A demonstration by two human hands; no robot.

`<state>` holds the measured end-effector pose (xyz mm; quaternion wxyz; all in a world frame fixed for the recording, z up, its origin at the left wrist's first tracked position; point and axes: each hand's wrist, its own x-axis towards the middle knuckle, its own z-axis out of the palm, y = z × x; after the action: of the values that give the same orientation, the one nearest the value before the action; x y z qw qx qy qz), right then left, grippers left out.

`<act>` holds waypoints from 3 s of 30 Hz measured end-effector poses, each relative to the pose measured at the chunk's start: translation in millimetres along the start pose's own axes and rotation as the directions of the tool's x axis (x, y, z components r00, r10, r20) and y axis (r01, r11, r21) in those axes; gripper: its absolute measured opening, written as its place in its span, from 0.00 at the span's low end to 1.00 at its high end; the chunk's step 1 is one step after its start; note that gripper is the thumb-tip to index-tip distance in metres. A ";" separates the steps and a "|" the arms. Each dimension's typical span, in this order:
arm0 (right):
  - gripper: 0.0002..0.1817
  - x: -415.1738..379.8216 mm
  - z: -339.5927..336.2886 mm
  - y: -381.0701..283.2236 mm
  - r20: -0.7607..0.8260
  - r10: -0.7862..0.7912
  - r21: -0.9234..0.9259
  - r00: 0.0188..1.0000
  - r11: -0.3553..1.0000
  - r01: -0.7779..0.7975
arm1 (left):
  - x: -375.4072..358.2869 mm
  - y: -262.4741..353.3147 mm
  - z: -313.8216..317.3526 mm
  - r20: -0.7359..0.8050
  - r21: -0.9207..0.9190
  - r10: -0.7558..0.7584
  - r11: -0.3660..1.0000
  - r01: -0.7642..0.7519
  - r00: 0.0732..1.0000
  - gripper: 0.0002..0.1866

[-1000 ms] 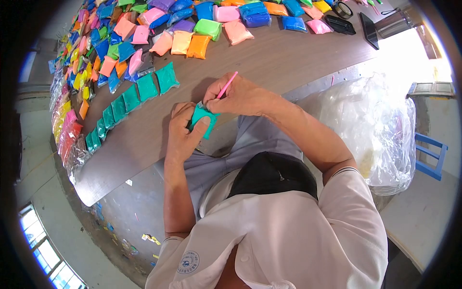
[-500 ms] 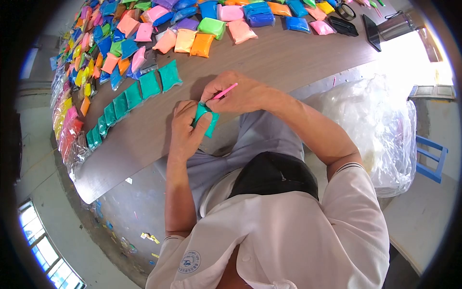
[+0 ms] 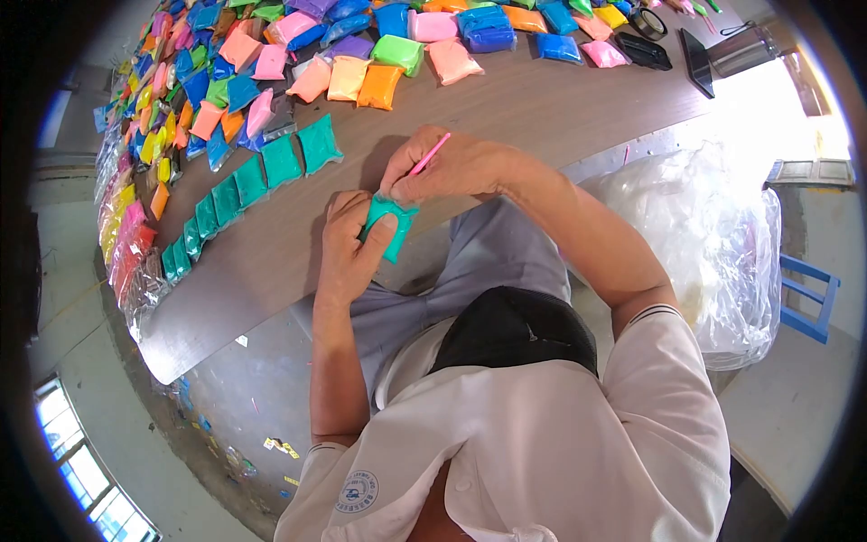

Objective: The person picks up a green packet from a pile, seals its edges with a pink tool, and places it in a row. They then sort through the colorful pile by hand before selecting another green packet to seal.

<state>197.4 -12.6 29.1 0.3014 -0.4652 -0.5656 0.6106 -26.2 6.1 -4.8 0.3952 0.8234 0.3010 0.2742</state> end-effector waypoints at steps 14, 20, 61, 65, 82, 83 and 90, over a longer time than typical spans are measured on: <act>0.08 -2.0 16.8 5.3 -0.147 -0.216 -0.301 0.965 0.939 0.164 | -0.2 -1.9 1.9 -0.022 0.015 0.020 1.000 -0.020 1.000 0.16; 0.08 -1.9 23.4 0.5 -0.224 0.082 0.063 0.971 0.996 -0.069 | -0.5 -2.7 2.1 -0.059 -0.061 0.004 0.998 -0.008 0.998 0.17; 0.10 -10.9 24.8 -0.1 -0.160 0.041 0.011 0.986 0.999 -0.040 | -1.2 -3.1 0.3 -0.029 -0.043 0.023 0.999 -0.024 0.999 0.17; 0.10 -9.7 24.6 -1.9 -0.162 -0.008 -0.122 0.987 0.993 -0.012 | -0.7 -2.6 -0.6 -0.013 -0.025 0.024 0.999 -0.024 1.000 0.17; 0.05 -13.2 36.7 0.7 -0.206 -0.047 -0.038 0.977 0.998 0.039 | -0.8 1.3 -2.9 -0.032 -0.103 -0.025 0.994 0.021 0.999 0.17; 0.05 -13.2 37.1 -0.3 -0.200 -0.036 -0.042 0.979 0.999 0.028 | -0.8 1.2 -3.1 -0.033 -0.105 -0.022 0.994 0.019 0.999 0.17; 0.06 -11.7 39.0 -0.4 -0.193 0.127 0.157 0.973 0.983 -0.097 | -0.4 1.3 -0.9 -0.073 -0.123 -0.012 0.992 0.003 0.997 0.14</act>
<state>166.4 -38.9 29.3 0.3557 -0.5325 -0.4586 0.6161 -26.7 5.6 -3.3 0.4348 0.7858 0.3012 0.3207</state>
